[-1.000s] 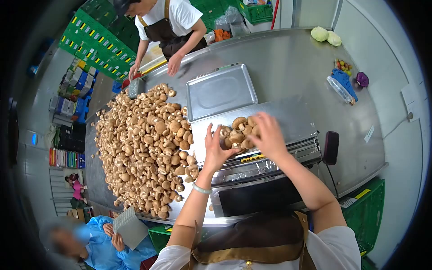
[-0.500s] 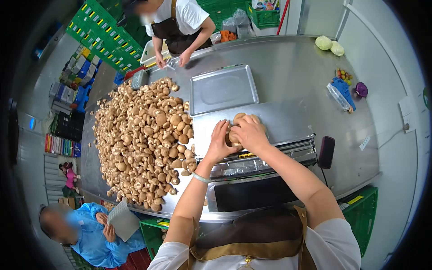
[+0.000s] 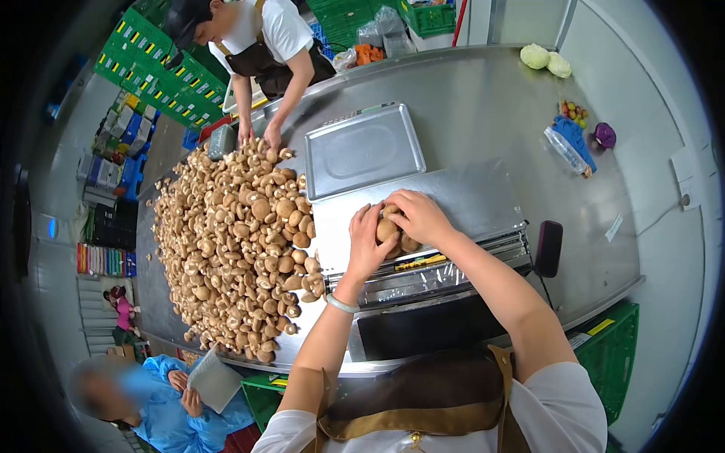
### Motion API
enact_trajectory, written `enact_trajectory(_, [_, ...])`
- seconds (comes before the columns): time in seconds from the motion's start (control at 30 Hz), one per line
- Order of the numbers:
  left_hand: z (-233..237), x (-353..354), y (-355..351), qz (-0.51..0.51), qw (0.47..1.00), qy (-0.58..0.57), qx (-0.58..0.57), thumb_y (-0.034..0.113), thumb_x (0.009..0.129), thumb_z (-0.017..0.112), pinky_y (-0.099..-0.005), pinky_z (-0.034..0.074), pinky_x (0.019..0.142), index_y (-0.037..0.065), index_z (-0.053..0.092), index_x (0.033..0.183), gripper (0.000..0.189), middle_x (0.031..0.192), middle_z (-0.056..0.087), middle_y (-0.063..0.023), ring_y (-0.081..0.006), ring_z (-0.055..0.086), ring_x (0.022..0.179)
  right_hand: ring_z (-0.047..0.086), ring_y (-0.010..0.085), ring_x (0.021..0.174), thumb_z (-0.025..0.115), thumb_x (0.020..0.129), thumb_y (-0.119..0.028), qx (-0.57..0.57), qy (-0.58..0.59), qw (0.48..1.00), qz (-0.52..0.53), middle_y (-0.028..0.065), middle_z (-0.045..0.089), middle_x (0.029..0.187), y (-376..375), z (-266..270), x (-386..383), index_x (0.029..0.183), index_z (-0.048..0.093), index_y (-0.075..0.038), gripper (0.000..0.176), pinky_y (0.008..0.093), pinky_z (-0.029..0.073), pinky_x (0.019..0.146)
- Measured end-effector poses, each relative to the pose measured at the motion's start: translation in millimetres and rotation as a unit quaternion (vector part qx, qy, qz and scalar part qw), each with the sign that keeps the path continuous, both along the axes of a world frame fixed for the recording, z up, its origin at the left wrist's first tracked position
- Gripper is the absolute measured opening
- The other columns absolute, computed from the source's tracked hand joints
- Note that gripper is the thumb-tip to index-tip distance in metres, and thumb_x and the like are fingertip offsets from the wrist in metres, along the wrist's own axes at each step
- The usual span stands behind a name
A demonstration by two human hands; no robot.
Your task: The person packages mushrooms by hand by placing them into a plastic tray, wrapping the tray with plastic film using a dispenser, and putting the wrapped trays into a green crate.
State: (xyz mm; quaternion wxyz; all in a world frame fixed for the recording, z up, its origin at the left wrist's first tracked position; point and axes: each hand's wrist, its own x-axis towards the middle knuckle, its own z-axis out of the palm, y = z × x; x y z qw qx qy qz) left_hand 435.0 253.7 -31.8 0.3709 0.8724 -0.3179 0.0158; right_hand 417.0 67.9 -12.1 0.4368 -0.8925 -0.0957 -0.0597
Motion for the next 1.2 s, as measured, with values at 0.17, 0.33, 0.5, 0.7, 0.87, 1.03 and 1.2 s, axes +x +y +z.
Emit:
enact_trajectory(0.17, [-5, -4, -1, -0.006, 1.0, -0.029, 0.002, 0.033, 0.08, 0.07, -0.0517, 0.024, 0.113, 0.0, 0.048, 0.136, 0.069, 0.134, 0.054, -0.0173, -0.0397, 0.039, 0.132, 0.059, 0.0354, 0.11, 0.064, 0.088, -0.019, -0.048, -0.084, 0.995, -0.009, 0.0127, 0.067, 0.11, 0, -21, -11, 0.113, 0.061, -0.005, 0.028, 0.046, 0.043, 0.1])
enact_trajectory(0.33, [-3, -6, -4, -0.006, 0.999, -0.033, 0.011, 0.034, 0.081, 0.07, -0.0514, 0.024, 0.114, 0.003, 0.048, 0.136, 0.067, 0.137, 0.052, -0.0164, -0.0404, 0.037, 0.134, 0.061, 0.0347, 0.104, 0.063, 0.089, -0.019, -0.054, -0.109, 0.992, -0.03, 0.0132, 0.067, 0.104, 1, -17, -12, 0.106, 0.06, -0.005, 0.022, 0.0453, 0.045, 0.095])
enact_trajectory(0.5, [-7, -10, -18, -0.005, 0.999, -0.03, 0.008, 0.035, 0.081, 0.072, -0.0506, 0.024, 0.114, 0.004, 0.05, 0.135, 0.066, 0.137, 0.053, -0.015, -0.0395, 0.038, 0.134, 0.06, 0.0363, 0.104, 0.06, 0.092, -0.021, -0.062, -0.103, 0.992, -0.036, 0.0142, 0.066, 0.107, -10, -13, -20, 0.107, 0.058, -0.004, 0.023, 0.0458, 0.044, 0.095])
enact_trajectory(0.7, [17, -8, 34, 0.018, 0.958, 0.133, -0.254, 0.022, 0.088, 0.072, -0.0365, 0.04, 0.107, -0.001, 0.051, 0.136, 0.058, 0.141, 0.051, -0.0168, -0.026, 0.05, 0.128, 0.057, 0.0365, 0.112, 0.06, 0.094, -0.023, -0.105, -0.146, 0.977, -0.114, 0.0157, 0.065, 0.111, -37, 18, -49, 0.115, 0.058, -0.004, 0.029, 0.0441, 0.044, 0.097])
enact_trajectory(0.87, [26, -63, 124, 0.317, 0.932, 0.173, -0.04, 0.02, 0.082, 0.077, -0.0364, 0.049, 0.079, -0.002, 0.072, 0.092, 0.024, 0.083, 0.07, -0.014, -0.0285, 0.065, 0.086, 0.057, 0.0311, 0.097, 0.067, 0.088, -0.026, -0.137, -0.014, 0.961, -0.24, 0.0106, 0.065, 0.094, -111, 26, -154, 0.091, 0.067, -0.001, 0.026, 0.0434, 0.044, 0.087])
enact_trajectory(1.03, [-6, -116, 90, 0.27, 0.952, -0.035, 0.14, 0.031, 0.07, 0.085, -0.0443, 0.044, 0.079, 0.002, 0.073, 0.072, 0.031, 0.074, 0.064, -0.0128, -0.0329, 0.058, 0.081, 0.057, 0.028, 0.091, 0.074, 0.081, -0.034, -0.276, 0.071, 0.913, -0.293, 0.0087, 0.063, 0.084, -89, -6, -199, 0.077, 0.071, -0.005, 0.029, 0.0419, 0.041, 0.084])
enact_trajectory(1.2, [-11, -98, 85, 0.215, 0.95, 0.204, 0.095, 0.026, 0.085, 0.073, -0.0374, 0.043, 0.074, 0.005, 0.068, 0.079, 0.023, 0.077, 0.064, -0.0088, -0.0279, 0.059, 0.078, 0.058, 0.0274, 0.077, 0.067, 0.088, -0.024, -0.098, 0.076, 0.971, -0.206, 0.0093, 0.062, 0.078, -86, -36, -184, 0.079, 0.066, -0.004, 0.022, 0.0401, 0.045, 0.074])
